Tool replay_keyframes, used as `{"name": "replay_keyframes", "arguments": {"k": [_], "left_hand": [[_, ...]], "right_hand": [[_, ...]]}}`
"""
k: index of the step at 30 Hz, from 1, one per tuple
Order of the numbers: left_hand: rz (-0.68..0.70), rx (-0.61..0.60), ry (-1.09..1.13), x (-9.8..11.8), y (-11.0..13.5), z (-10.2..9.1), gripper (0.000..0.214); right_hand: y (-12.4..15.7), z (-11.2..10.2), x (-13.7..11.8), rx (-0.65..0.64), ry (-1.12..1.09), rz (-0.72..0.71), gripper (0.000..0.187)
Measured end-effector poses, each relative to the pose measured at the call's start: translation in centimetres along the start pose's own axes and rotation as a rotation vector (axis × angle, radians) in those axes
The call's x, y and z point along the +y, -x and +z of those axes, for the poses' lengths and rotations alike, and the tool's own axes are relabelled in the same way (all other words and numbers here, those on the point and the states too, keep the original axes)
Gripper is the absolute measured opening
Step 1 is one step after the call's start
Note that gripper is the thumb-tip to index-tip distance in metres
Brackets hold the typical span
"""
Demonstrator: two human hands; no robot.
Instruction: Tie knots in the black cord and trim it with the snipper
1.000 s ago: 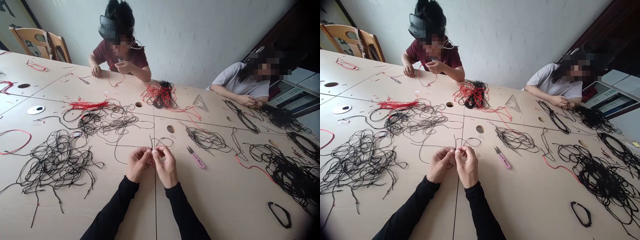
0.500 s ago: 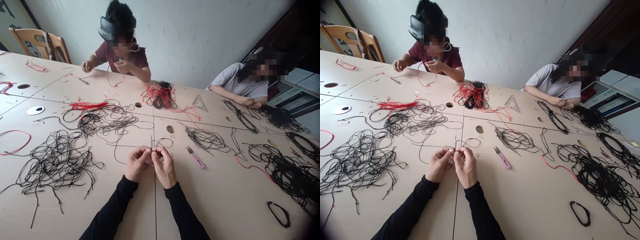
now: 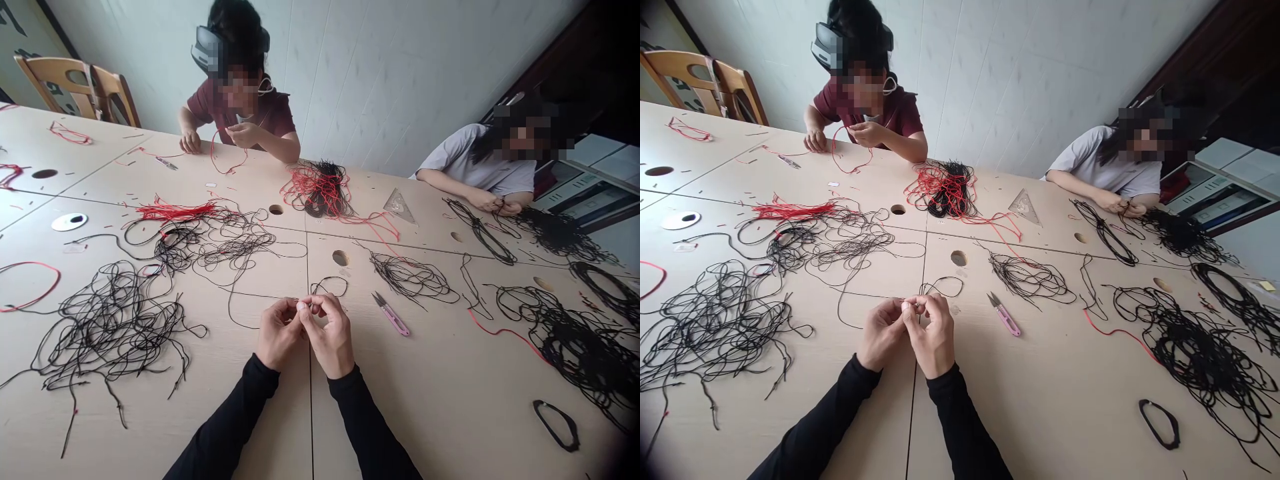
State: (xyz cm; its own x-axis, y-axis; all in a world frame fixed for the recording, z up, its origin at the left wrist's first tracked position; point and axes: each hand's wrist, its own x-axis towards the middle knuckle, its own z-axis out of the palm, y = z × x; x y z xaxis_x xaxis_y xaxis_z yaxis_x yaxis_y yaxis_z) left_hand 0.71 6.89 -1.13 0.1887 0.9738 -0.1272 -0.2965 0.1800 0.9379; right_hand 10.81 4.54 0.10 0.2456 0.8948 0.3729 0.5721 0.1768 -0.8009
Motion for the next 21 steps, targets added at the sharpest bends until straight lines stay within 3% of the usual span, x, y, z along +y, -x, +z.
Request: {"name": "replay_keyframes", "arguments": {"k": [11,16,21], "left_hand": [[0.006,-0.033,-0.103,-0.22,0.08,-0.02,0.033],[-0.08,-0.059,0.01,-0.09,-0.05,-0.22,0.038],[-0.082,-0.063,0.08,-0.16,-0.33,-0.67,0.035]], "right_hand": [[-0.09,-0.23,0.16,-0.016,-0.032,0.048,0.021],[-0.15,-0.26,0.65,0.037,-0.064,0.146,0.026],[-0.24,-0.12,0.77,0.048,-0.104,0.182,0.028]]}}
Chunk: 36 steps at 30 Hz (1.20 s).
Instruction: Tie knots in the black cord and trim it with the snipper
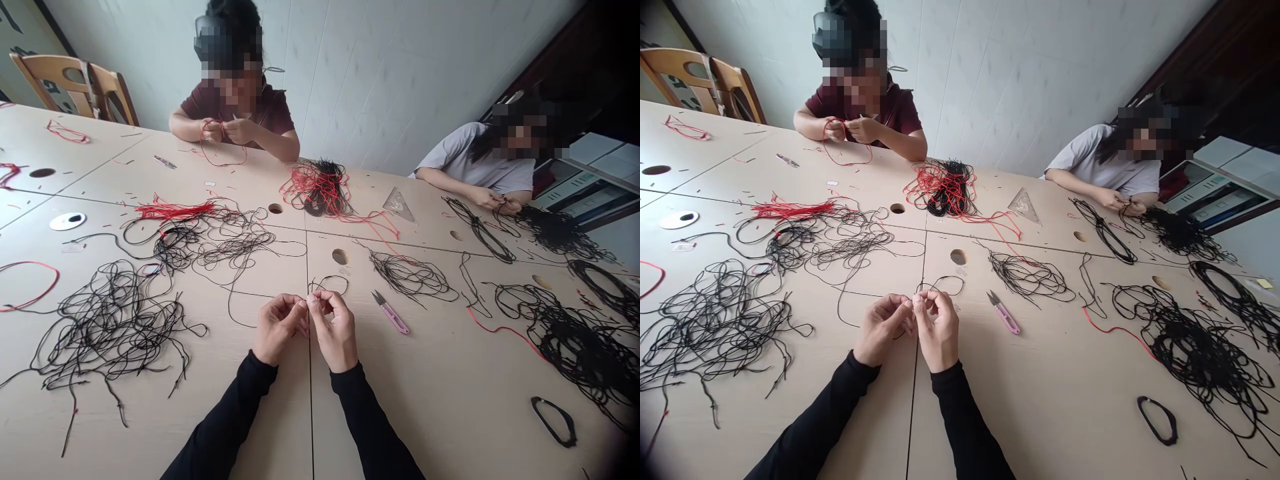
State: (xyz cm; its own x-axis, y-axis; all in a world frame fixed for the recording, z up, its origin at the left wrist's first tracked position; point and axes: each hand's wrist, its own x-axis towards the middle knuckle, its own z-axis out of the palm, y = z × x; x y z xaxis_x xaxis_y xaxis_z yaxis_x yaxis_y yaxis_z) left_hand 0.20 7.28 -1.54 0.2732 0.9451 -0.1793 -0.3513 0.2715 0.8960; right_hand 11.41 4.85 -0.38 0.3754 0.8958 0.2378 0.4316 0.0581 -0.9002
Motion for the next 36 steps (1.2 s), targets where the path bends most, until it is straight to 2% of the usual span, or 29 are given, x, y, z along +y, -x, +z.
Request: {"name": "replay_keyframes", "arguments": {"k": [4,9,14,24,29,36], "left_hand": [[0.03,0.005,0.046,-0.17,-0.12,-0.19,0.03],[0.024,0.015,0.07,-0.08,-0.2,-0.24,0.03],[-0.001,0.028,0.101,0.07,-0.24,-0.21,0.03],[-0.033,0.038,0.124,0.33,-0.14,-0.08,0.031],[-0.038,0.032,0.124,0.59,-0.08,-0.07,0.027],[-0.047,0.042,0.14,0.55,-0.19,-0.13,0.025]], "right_hand": [[-0.11,0.06,0.08,-0.029,-0.134,0.1,0.034],[-0.17,0.08,0.56,-0.201,-0.239,0.187,0.037],[-0.19,0.13,0.77,-0.204,-0.35,0.217,0.031],[-0.41,-0.22,0.7,-0.252,-0.375,0.127,0.017],[-0.32,-0.38,0.77,-0.303,-0.317,0.073,0.022],[-0.48,-0.79,0.76,-0.309,-0.187,0.035,0.026]]}}
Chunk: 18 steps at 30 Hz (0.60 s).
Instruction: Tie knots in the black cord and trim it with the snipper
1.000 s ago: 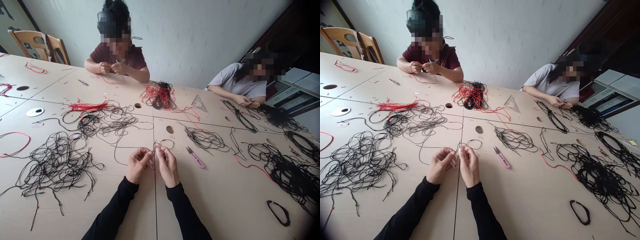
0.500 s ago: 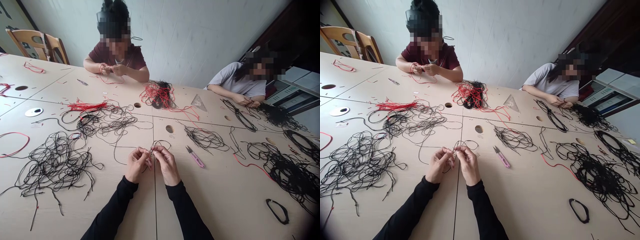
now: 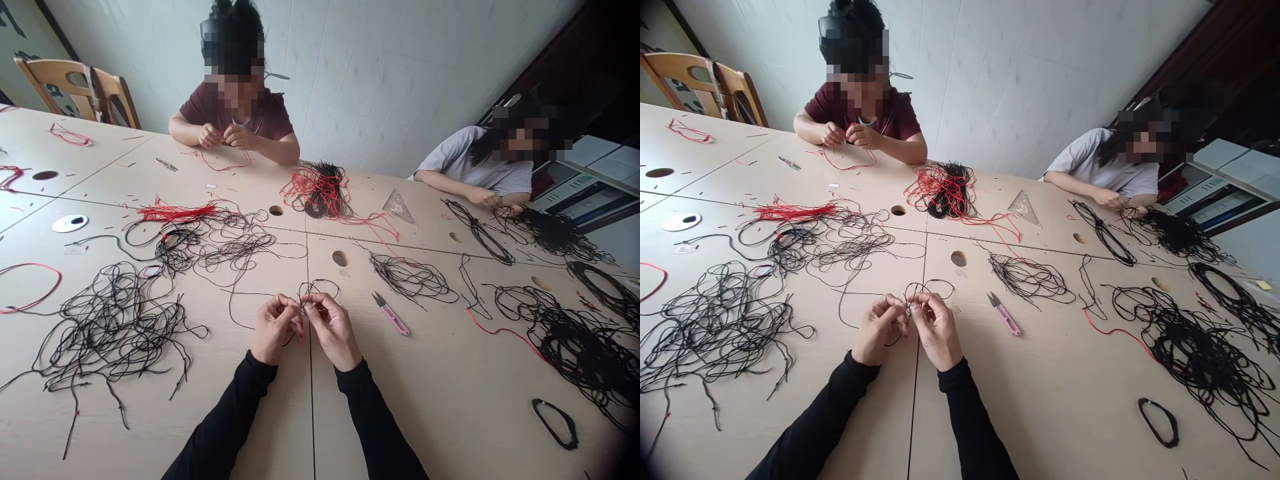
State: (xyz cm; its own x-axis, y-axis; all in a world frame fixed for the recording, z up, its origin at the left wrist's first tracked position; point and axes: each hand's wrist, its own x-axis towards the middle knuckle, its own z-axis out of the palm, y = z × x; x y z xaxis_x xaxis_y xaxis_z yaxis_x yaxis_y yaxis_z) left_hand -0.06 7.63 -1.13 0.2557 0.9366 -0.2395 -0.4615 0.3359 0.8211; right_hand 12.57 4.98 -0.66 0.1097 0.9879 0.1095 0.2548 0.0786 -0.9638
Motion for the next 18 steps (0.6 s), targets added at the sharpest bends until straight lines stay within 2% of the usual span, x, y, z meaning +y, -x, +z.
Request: {"name": "replay_keyframes", "arguments": {"k": [11,18], "left_hand": [[-0.039,0.037,0.041,0.0,0.08,0.03,0.029],[-0.025,0.015,0.024,-0.21,-0.03,-0.11,0.027]], "right_hand": [[-0.01,0.27,0.21,-0.058,-0.123,-0.019,0.022],[0.04,0.08,-0.21,-0.117,-0.159,0.013,0.023]]}}
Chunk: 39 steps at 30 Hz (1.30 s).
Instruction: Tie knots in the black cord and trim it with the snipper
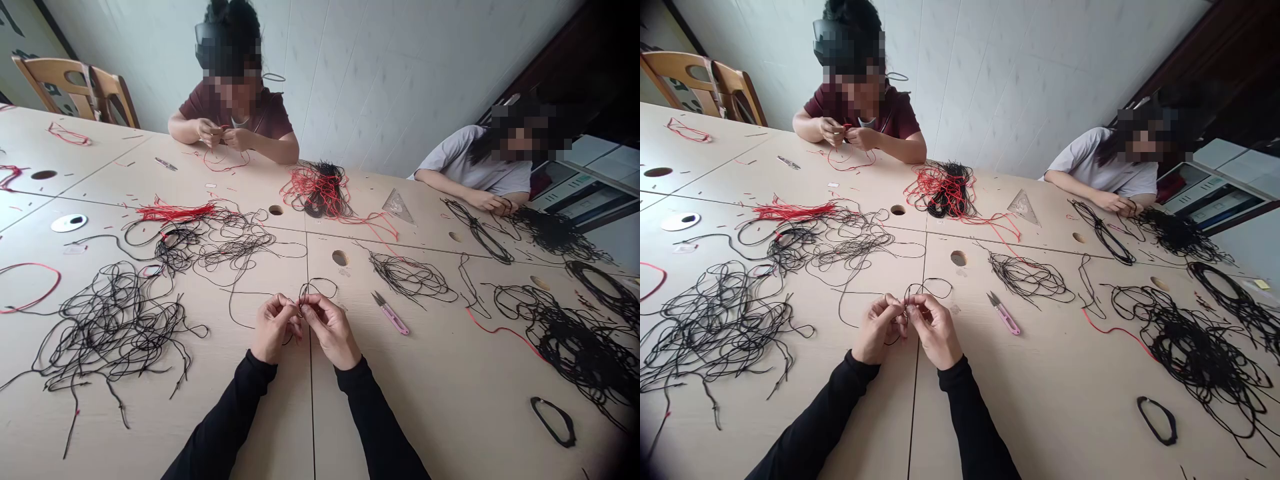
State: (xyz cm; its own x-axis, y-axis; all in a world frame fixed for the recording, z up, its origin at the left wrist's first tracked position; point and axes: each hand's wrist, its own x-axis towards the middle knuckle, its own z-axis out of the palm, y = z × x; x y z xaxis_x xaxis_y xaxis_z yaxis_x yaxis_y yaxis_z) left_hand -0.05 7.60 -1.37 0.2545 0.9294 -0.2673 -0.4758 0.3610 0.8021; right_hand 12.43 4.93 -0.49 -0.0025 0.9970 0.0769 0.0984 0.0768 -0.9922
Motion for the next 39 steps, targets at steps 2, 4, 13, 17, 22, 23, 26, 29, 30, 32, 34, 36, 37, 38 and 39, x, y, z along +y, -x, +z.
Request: {"name": "replay_keyframes", "arguments": {"k": [2,4,13,17,22,23,26,29,30,32,34,36,37,38,39], "left_hand": [[0.008,-0.006,-0.004,-0.1,-0.1,-0.1,0.026],[0.012,-0.008,-0.011,-0.2,-0.1,-0.1,0.025],[0.001,-0.01,-0.013,0.1,0.1,0.1,0.03],[-0.003,-0.001,0.006,0.3,0.1,0.2,0.032],[-0.005,-0.011,0.033,0.2,0.0,0.0,0.031],[-0.003,-0.018,0.036,0.2,0.0,0.0,0.031],[-0.004,-0.032,0.041,0.1,-0.1,-0.1,0.031],[-0.011,-0.023,0.039,0.1,-0.1,-0.2,0.031],[-0.012,-0.018,0.039,0.1,-0.1,-0.1,0.031],[-0.013,-0.01,0.038,0.2,0.0,-0.1,0.032],[-0.015,-0.006,0.037,0.2,0.0,0.0,0.032],[-0.019,-0.002,0.038,0.4,0.0,0.1,0.033],[-0.02,0.001,0.041,0.4,0.0,0.1,0.033],[-0.02,0.003,0.043,0.5,0.1,0.1,0.033],[-0.018,0.004,0.046,0.5,0.1,0.1,0.034]], "right_hand": [[0.0,0.0,0.0,-0.004,-0.014,0.011,0.023],[0.0,-0.1,0.0,0.01,-0.016,0.023,0.023],[-0.2,-0.1,0.3,0.064,0.021,0.051,0.03],[-0.3,-0.2,0.8,0.097,-0.008,0.082,0.033],[-0.5,-0.2,1.0,0.158,-0.065,0.129,0.037],[-0.5,-0.2,1.0,0.162,-0.078,0.141,0.037],[-0.5,-0.2,0.8,0.164,-0.101,0.151,0.037],[-0.5,-0.2,0.6,0.165,-0.108,0.127,0.034],[-0.5,-0.2,0.6,0.163,-0.109,0.118,0.033],[-0.4,-0.2,0.5,0.152,-0.104,0.104,0.032],[-0.4,-0.3,0.6,0.133,-0.089,0.091,0.032],[-0.4,-0.3,0.9,0.121,-0.069,0.086,0.032],[-0.4,-0.4,1.0,0.121,-0.059,0.087,0.031],[-0.4,-0.4,1.1,0.123,-0.048,0.09,0.031],[-0.4,-0.4,1.2,0.125,-0.036,0.094,0.031]]}}
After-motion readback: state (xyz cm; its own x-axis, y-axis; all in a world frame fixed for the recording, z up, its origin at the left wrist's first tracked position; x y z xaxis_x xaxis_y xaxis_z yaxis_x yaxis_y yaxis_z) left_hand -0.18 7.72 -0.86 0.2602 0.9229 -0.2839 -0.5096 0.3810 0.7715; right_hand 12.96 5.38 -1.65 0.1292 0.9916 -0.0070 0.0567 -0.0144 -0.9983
